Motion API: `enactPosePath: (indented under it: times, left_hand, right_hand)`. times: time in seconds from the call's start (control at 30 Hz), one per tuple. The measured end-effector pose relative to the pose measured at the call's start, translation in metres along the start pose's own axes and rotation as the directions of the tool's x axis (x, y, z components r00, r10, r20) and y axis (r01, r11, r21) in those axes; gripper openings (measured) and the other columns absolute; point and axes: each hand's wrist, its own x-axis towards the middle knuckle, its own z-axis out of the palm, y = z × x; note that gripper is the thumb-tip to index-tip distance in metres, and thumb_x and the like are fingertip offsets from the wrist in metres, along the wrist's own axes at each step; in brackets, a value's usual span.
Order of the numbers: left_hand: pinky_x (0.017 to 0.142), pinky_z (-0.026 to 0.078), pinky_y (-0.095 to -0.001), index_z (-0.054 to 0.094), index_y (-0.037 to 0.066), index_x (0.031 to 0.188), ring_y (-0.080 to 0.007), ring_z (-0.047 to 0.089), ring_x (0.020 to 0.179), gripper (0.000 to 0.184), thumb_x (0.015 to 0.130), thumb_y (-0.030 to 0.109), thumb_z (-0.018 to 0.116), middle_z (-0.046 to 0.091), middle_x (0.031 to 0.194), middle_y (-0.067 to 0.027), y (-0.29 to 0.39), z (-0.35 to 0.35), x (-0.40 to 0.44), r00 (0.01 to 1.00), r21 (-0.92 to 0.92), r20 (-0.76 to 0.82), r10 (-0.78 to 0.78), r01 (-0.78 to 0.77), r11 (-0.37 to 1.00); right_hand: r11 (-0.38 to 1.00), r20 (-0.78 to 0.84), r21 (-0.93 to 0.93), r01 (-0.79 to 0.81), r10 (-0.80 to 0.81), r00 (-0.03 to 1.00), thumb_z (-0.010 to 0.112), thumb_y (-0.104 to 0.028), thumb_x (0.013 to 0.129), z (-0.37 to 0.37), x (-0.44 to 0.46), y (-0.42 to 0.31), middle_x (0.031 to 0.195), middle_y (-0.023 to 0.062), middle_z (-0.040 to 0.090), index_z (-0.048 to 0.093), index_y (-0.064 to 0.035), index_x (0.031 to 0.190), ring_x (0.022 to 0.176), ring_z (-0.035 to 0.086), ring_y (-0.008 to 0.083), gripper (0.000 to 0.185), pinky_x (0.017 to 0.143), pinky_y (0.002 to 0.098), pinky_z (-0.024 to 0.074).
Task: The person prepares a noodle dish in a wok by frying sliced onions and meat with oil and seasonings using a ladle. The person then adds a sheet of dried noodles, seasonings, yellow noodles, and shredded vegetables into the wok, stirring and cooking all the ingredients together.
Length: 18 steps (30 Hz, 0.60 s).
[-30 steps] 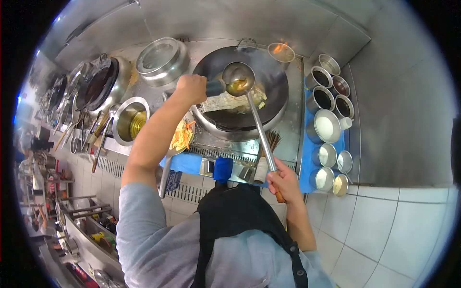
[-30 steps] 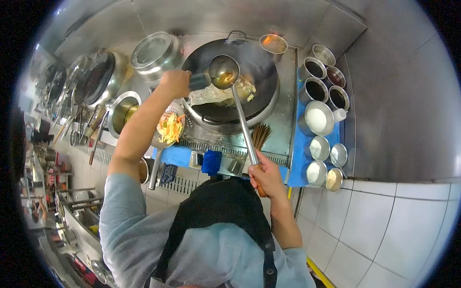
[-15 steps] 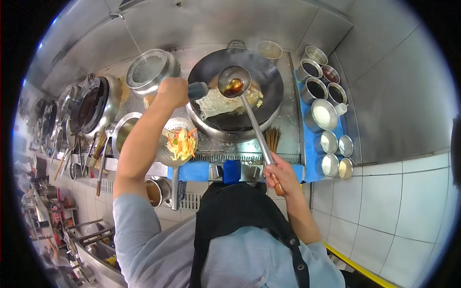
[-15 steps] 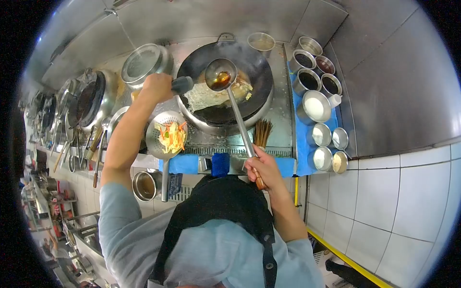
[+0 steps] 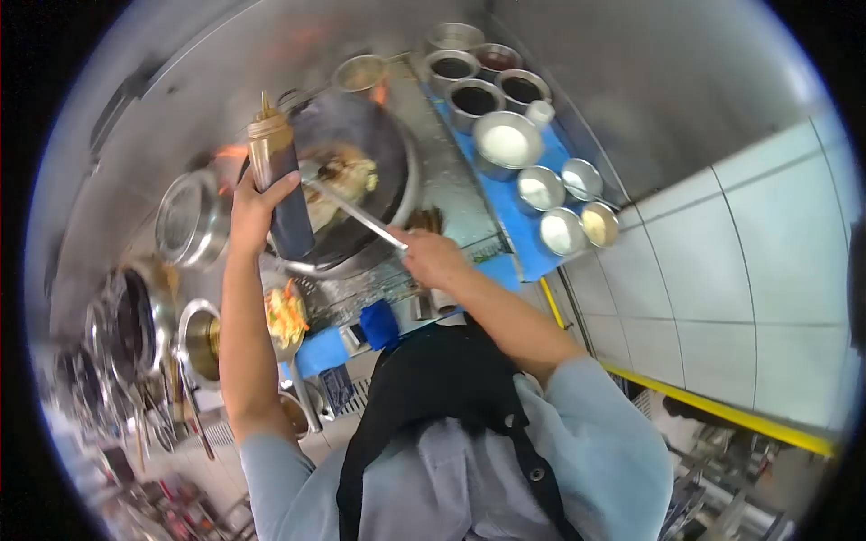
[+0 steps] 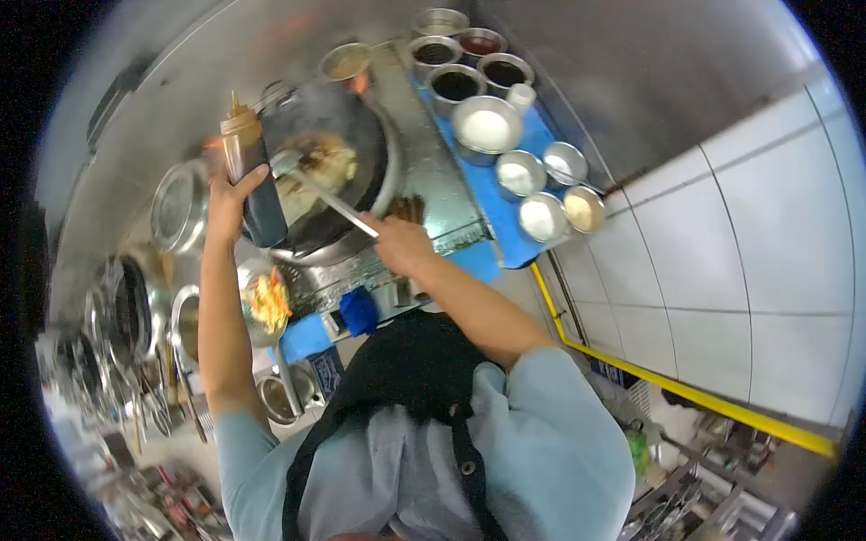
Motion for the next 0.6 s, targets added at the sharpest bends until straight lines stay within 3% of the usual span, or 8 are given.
enactPosePath:
  times: [0.07, 0.17, 0.2, 0.3, 0.4, 0.47, 0.53, 0.6]
  left_hand:
    - [0.093, 0.052, -0.0371, 0.063, -0.006, 0.125, -0.0234, 0.068, 0.102, 0.068, 0.076, 0.033, 0.089, 0.072, 0.112, -0.0138, 0.011, 0.058, 0.022, 0.996, 0.017, -0.008, 0.091, -0.090, 0.996]
    - [0.098, 0.052, -0.0371, 0.059, -0.005, 0.130, -0.0233, 0.067, 0.112, 0.075, 0.072, 0.028, 0.093, 0.070, 0.121, -0.0163, 0.066, 0.163, 0.033, 0.959, 0.029, -0.013, 0.282, -0.281, 0.959]
    - [0.098, 0.052, -0.0368, 0.059, -0.004, 0.130, -0.0227, 0.067, 0.111, 0.073, 0.071, 0.024, 0.094, 0.070, 0.122, -0.0158, 0.060, 0.204, 0.049, 0.957, -0.150, 0.025, 0.290, -0.283, 0.947]
    - [0.096, 0.054, -0.0367, 0.061, 0.002, 0.129, -0.0212, 0.069, 0.109, 0.069, 0.071, 0.023, 0.093, 0.071, 0.122, -0.0112, 0.077, 0.321, 0.080, 0.916, -0.148, 0.195, 0.351, -0.326, 0.934]
    - [0.101, 0.052, -0.0394, 0.060, 0.005, 0.128, -0.0297, 0.068, 0.113, 0.073, 0.067, 0.029, 0.092, 0.071, 0.121, -0.0148, 0.070, 0.438, 0.102, 0.886, -0.045, 0.112, 0.451, -0.449, 0.893]
    - [0.100, 0.052, -0.0414, 0.059, 0.007, 0.126, -0.0355, 0.066, 0.116, 0.071, 0.066, 0.027, 0.091, 0.070, 0.121, -0.0173, 0.059, 0.497, 0.113, 0.924, 0.015, 0.165, 0.345, -0.352, 0.936]
    - [0.102, 0.052, -0.0400, 0.060, 0.007, 0.128, -0.0340, 0.067, 0.115, 0.073, 0.066, 0.027, 0.092, 0.071, 0.121, -0.0174, 0.029, 0.549, 0.125, 0.923, 0.056, 0.152, 0.354, -0.365, 0.929]
    - [0.101, 0.052, -0.0428, 0.060, 0.008, 0.127, -0.0362, 0.066, 0.114, 0.071, 0.065, 0.024, 0.093, 0.070, 0.119, -0.0175, 0.011, 0.582, 0.129, 0.962, 0.075, 0.150, 0.227, -0.240, 0.968]
  right_hand:
    - [0.984, -0.202, 0.036, 0.173, -0.163, 0.966, 0.069, -0.021, 0.090, 0.006, -0.004, 0.024, 0.118, 0.0156, 0.062, 0.051, -0.0129, 0.149, 0.105, 0.065, 0.0368, 0.062, 0.093, 0.0463, 0.0543]
    - [0.918, -0.417, 0.261, 0.300, -0.173, 0.892, 0.070, -0.020, 0.090, -0.025, -0.039, 0.049, 0.117, 0.0157, 0.063, 0.054, -0.0103, 0.146, 0.101, 0.065, 0.0353, 0.059, 0.090, 0.0439, 0.0546]
    - [0.904, -0.360, 0.340, 0.257, -0.128, 0.924, 0.070, -0.020, 0.090, -0.030, -0.053, 0.065, 0.115, 0.0154, 0.063, 0.055, -0.0099, 0.146, 0.100, 0.065, 0.0340, 0.059, 0.089, 0.0427, 0.0547]
    - [0.834, -0.183, 0.544, 0.098, 0.003, 0.983, 0.070, -0.021, 0.092, -0.044, -0.107, 0.126, 0.109, 0.0144, 0.066, 0.056, -0.0079, 0.145, 0.096, 0.065, 0.0297, 0.057, 0.086, 0.0391, 0.0551]
    - [0.797, -0.128, 0.602, -0.054, 0.163, 0.978, 0.071, -0.021, 0.093, -0.038, -0.167, 0.196, 0.102, 0.0123, 0.069, 0.058, -0.0054, 0.142, 0.088, 0.068, 0.0246, 0.053, 0.081, 0.0358, 0.0565]
    - [0.770, -0.155, 0.625, -0.129, 0.285, 0.946, 0.072, -0.015, 0.093, -0.041, -0.206, 0.224, 0.100, 0.0116, 0.071, 0.060, -0.0045, 0.141, 0.083, 0.069, 0.0222, 0.050, 0.078, 0.0334, 0.0569]
    - [0.684, -0.114, 0.688, -0.243, 0.433, 0.894, 0.072, -0.012, 0.094, -0.052, -0.236, 0.239, 0.099, 0.0102, 0.072, 0.060, -0.0038, 0.141, 0.084, 0.070, 0.0192, 0.049, 0.078, 0.0316, 0.0567]
    - [0.640, -0.079, 0.700, -0.317, 0.510, 0.856, 0.071, -0.010, 0.095, -0.055, -0.254, 0.252, 0.099, 0.0090, 0.072, 0.059, -0.0030, 0.141, 0.085, 0.069, 0.0166, 0.049, 0.078, 0.0304, 0.0566]
